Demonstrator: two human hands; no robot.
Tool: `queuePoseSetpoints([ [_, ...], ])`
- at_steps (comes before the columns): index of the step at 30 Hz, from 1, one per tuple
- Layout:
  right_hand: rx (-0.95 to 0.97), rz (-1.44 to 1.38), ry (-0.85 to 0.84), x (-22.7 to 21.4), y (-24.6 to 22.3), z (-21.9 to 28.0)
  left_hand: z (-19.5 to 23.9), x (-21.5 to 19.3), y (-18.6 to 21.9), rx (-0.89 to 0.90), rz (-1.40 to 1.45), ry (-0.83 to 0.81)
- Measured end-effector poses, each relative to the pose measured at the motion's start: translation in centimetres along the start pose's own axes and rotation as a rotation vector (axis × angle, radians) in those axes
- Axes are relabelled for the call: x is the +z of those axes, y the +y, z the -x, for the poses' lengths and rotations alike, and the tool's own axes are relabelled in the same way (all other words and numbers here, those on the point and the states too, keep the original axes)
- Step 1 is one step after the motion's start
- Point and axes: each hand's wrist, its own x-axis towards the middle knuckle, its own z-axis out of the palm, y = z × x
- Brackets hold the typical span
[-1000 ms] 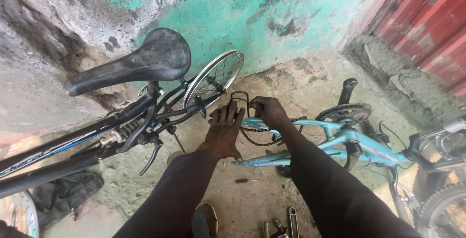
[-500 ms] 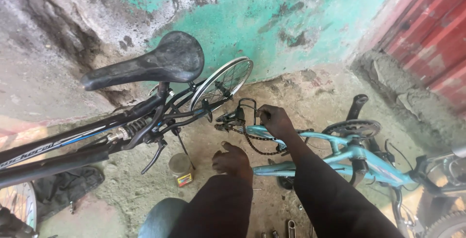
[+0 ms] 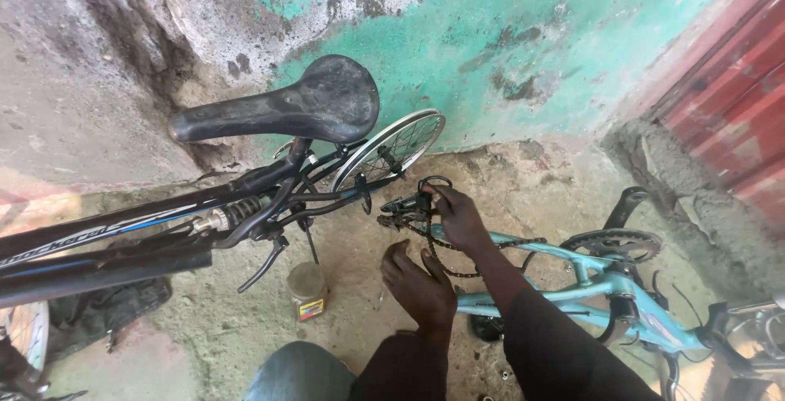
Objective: The person works on a light blue bicycle lying upside down on the floor. They use their hands to adjust the chain and gears, then use a screwdriver to tighten a bolt on the handlebar stem. Finally, they lift the bicycle upright and adjust the handlebars.
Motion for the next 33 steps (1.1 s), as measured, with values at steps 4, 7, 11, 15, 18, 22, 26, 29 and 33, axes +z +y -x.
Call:
queuePoseSetpoints([
  [4,0.117,-0.179,0.024,1.0,-0.1,-0.1,-1.0,0.5,-0.4,0.057,-0.167,-0.098],
  [7,0.078,-0.345,0.017,0.8,0.3,-0.6,-1.9,0.2,-0.1,0.224,-0.08,-0.221],
  [11,0.111,-0.327,-0.059,0.3,-1.9,-0.2,-2.0,0.4,0.0,0.224,-0.04,-0.166],
  [15,0.279,-0.205,-0.042,0.3,-4.5,0.0,-2.4,1.4,-0.6,0.177,-0.004,-0.055],
  [18,0.252,-0.089,-0.083,0.3,-5.7,-0.4,-2.0,1.1,-0.5,0.105,0.079,0.0],
  [22,0.259,-0.03,-0.096,0.0,-7.2,-0.6,-2.2,1.8,-1.2,0.035,0.108,0.026],
  [26,0.189,0.294,-0.043,1.8,-6.1,-0.1,-2.2,1.5,-0.5,0.007,0.154,0.004],
  [29,0.047,0.48,-0.002,3.5,-6.7,0.5,-2.3,0.8,0.0,-0.015,0.124,0.035],
  [33,-0.076,0.49,0.035,3.7,-7.0,0.8,-2.1,0.8,0.1,-0.075,0.091,0.065],
])
